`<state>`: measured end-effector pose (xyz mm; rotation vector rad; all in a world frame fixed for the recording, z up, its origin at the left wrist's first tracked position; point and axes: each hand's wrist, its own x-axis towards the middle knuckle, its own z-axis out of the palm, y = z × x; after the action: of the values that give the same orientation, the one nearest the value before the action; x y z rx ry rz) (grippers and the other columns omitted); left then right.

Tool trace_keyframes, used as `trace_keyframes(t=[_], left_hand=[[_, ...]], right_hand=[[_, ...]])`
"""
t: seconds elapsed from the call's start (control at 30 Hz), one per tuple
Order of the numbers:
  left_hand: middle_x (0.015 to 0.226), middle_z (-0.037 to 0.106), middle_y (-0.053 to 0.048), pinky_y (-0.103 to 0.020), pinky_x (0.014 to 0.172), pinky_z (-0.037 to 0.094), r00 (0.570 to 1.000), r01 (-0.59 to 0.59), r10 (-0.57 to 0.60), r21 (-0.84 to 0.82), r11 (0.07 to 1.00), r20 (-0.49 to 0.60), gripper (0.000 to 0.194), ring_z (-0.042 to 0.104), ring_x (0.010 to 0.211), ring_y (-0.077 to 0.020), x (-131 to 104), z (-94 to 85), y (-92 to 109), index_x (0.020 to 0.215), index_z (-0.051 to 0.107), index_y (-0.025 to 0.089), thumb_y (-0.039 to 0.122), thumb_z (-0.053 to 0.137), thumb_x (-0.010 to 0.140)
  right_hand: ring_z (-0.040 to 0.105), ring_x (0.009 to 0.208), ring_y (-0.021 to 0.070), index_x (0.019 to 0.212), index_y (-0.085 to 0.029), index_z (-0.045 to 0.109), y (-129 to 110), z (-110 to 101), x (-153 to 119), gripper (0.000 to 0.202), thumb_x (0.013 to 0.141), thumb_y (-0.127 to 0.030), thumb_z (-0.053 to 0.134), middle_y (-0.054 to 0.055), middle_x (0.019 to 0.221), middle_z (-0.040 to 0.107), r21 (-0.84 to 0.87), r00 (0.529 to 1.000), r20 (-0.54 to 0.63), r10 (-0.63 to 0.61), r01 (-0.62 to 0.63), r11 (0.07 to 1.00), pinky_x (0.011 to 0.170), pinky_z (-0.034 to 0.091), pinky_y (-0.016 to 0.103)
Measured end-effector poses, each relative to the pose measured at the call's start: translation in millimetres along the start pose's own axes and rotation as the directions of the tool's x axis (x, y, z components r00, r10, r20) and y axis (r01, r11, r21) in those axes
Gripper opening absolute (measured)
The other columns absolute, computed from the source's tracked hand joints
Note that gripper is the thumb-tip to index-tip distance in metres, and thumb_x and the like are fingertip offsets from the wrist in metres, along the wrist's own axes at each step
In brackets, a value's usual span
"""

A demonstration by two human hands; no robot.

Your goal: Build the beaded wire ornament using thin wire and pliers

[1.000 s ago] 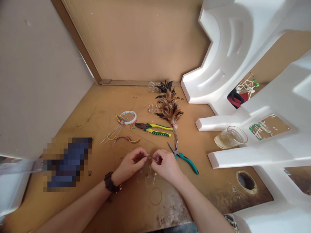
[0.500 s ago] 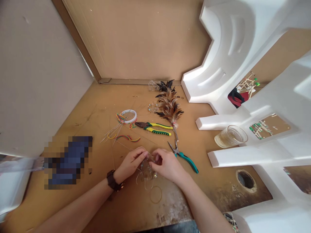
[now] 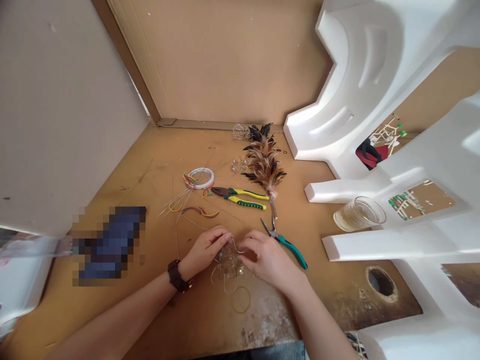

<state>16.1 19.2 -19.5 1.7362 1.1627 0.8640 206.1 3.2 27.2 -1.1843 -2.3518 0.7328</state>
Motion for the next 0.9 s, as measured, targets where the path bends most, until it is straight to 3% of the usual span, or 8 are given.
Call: trace_keyframes(t=[0.27,0.57,0.77,0.9], left_hand=[[0.065,0.051,0.0,-0.023,0.064,0.037,1.0,0.014,-0.014,0.025,1.0,-0.003,0.03,0.048,0.065,-0.0118,0,1.4,1,0.066,0.055,0.015,0.03,0.04,0.087],[0.066,0.053,0.0,-0.023,0.064,0.038,1.0,0.006,-0.006,0.022,1.0,-0.027,0.029,0.049,0.066,-0.012,-1,4.1,1,0.066,0.054,0.015,0.029,0.04,0.087],[0.066,0.054,0.0,-0.024,0.065,0.038,0.999,-0.017,0.019,0.032,0.999,-0.042,0.029,0.049,0.067,-0.0121,-3,5.7,2,0.066,0.054,0.016,0.029,0.039,0.088],[0.064,0.05,0.001,-0.023,0.061,0.036,0.999,-0.033,0.034,0.058,0.998,-0.03,0.03,0.046,0.063,-0.0114,-6,6.2,3,0.064,0.052,0.015,0.029,0.04,0.087]], right_hand=[[0.05,0.076,0.0141,0.085,-0.019,0.062,-7,-1,-1,0.02,0.088,-0.023,0.043,0.005,0.083,0.055,-0.252,0.997,0.013,-0.07,0.072,0.965,0.065,0.038,0.025],[0.043,0.072,0.0151,0.064,-0.017,0.053,-15,6,1,0.017,0.079,-0.013,0.046,0.004,0.073,0.048,-0.44,0.995,0.09,-0.041,0.077,0.895,0.059,0.029,0.027],[0.043,0.07,0.0159,0.063,-0.017,0.054,-20,11,2,0.013,0.074,-0.013,0.049,0.004,0.071,0.05,-0.439,0.994,0.11,-0.027,0.073,0.895,0.058,0.028,0.028],[0.045,0.067,0.0139,0.064,-0.018,0.054,-19,5,4,0.012,0.074,-0.014,0.05,0.002,0.069,0.051,-0.274,0.986,0.147,-0.074,0.112,0.955,0.058,0.031,0.025]])
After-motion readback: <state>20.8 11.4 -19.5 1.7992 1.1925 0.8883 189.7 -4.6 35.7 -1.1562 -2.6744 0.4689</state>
